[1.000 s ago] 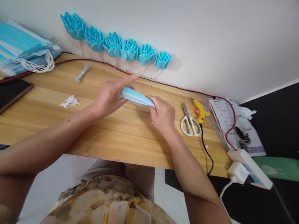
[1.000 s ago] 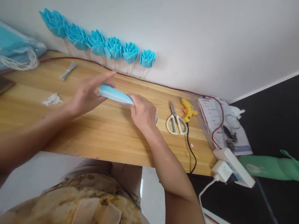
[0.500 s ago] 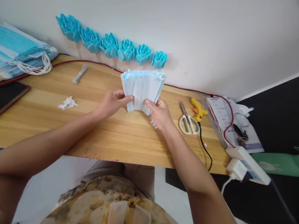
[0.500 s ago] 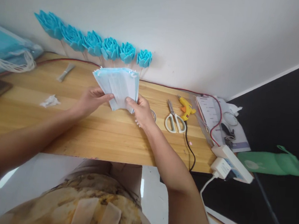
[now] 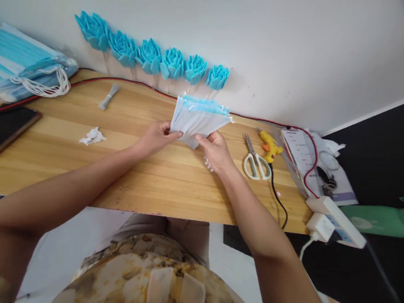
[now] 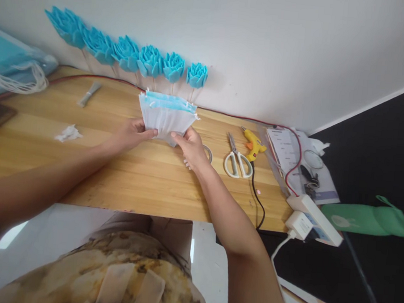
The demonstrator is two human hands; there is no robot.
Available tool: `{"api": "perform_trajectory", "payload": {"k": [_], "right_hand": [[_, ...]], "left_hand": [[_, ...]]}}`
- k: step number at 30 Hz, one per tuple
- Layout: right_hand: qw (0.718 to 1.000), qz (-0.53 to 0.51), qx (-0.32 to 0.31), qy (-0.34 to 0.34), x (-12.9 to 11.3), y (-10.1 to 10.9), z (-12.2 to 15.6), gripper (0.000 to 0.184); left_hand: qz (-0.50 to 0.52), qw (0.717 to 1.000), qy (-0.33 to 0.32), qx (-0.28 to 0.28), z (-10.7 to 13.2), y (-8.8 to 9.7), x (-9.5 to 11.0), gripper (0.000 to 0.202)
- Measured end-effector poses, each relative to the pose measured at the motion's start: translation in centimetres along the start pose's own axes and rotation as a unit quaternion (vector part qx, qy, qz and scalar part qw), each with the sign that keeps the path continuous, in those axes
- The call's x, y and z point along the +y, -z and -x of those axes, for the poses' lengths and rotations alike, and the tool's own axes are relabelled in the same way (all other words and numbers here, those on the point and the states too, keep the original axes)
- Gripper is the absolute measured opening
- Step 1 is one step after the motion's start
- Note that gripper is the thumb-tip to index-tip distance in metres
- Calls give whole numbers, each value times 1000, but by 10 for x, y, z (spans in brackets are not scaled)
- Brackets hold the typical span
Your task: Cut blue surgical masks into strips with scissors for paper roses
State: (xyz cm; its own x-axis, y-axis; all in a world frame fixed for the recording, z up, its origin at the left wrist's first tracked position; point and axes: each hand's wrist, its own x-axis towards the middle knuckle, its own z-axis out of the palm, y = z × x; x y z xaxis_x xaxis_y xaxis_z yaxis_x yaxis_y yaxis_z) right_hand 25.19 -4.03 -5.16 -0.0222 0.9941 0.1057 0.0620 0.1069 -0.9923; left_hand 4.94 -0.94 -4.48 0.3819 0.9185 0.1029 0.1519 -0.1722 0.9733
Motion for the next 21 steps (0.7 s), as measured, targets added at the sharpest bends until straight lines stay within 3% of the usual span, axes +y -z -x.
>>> {"api": "perform_trajectory", "payload": {"k": [3, 8, 13, 21], "right_hand": [[1000, 22, 11, -3, -7, 0, 3, 45], [999, 2, 20, 46, -16, 0, 7, 37], [999, 16, 6, 29, -14, 0, 7, 42], [999, 35, 17, 25, -17, 0, 9, 45]], "left_hand": [[7, 1000, -6, 21, 1, 0, 3, 35], [59, 997, -39, 16, 3, 2, 9, 37], [61, 998, -15, -20, -1, 1, 3, 40], [30, 999, -24, -24, -1, -4, -5, 32]]}}
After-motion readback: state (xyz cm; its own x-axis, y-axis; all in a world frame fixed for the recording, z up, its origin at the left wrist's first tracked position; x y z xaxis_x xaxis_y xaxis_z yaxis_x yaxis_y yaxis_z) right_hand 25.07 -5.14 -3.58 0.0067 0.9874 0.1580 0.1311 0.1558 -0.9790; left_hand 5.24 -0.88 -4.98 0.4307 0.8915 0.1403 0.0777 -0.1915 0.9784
